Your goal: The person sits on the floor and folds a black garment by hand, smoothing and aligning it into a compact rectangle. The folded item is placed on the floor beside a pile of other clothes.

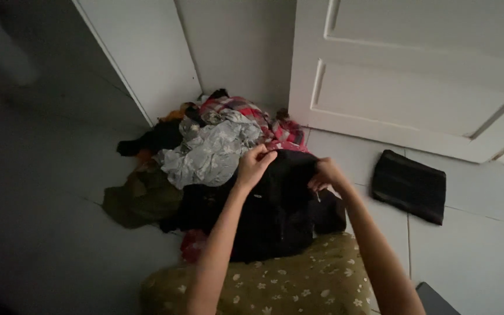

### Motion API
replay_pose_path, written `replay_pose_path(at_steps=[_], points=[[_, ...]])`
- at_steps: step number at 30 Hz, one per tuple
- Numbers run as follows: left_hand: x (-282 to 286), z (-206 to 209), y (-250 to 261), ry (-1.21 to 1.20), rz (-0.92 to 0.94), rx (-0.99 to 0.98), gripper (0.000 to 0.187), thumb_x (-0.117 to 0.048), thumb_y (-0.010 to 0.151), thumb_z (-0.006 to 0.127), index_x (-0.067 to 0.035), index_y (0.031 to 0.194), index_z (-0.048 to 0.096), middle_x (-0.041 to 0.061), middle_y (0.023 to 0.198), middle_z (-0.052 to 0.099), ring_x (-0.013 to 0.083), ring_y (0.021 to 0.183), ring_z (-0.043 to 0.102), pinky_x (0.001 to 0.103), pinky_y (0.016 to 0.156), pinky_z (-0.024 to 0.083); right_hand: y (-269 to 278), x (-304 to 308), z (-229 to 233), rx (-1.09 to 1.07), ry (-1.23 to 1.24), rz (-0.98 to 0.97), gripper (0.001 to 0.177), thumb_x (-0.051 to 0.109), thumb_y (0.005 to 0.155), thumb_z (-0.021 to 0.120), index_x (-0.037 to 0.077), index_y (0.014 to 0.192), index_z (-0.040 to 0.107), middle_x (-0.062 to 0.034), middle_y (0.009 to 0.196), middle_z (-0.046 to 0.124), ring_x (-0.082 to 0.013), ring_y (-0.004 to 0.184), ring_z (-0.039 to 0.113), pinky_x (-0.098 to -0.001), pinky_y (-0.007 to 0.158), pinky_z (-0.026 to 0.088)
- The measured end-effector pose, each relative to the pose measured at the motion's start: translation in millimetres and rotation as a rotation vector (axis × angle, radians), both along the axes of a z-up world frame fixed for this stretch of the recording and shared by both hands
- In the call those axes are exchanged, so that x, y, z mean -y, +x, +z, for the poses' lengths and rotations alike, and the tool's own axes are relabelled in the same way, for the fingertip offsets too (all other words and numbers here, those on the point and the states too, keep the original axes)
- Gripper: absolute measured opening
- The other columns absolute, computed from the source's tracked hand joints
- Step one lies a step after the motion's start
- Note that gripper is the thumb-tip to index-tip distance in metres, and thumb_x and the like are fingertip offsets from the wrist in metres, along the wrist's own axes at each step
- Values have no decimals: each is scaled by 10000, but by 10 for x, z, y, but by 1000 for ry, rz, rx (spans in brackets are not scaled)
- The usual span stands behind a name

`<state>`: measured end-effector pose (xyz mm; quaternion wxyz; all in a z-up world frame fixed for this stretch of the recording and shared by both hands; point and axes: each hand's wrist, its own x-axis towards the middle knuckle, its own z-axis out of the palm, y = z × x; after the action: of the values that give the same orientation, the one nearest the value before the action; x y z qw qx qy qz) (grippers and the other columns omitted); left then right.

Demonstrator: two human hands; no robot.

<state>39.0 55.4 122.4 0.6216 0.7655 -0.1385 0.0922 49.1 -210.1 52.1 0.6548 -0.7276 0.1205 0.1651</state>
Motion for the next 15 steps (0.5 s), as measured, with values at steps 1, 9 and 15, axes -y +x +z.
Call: replay_pose_path(at_steps=[1,9,15], points=[[-70,189,-78,43,28,115,311,-367,856,796,-123,769,624,43,704,573,177,706,593,296,636,460,-123,-38,301,113,-76,-52,289,142,836,458,-84,924,614,-330,605,626,-431,486,673,-525,452,568],[-593,505,-57,71,-64,-235,408,-530,940,761,-141,1056,806,49,1021,734,199,968,688,363,712,603,-164,87,1046,407,-100,-239,250,145,798,504,6,789,712,-237,538,615,-343,451,677,-496,460,587],[-561,1452,-950,-233,-47,-385,323,-210,1019,645,-120,1329,637,309,1538,422,449,1509,210,550,1191,277,-218,149,1223,661,-364,-231,219,207,791,556,148,760,766,-85,609,564,-168,617,521,-372,548,449]])
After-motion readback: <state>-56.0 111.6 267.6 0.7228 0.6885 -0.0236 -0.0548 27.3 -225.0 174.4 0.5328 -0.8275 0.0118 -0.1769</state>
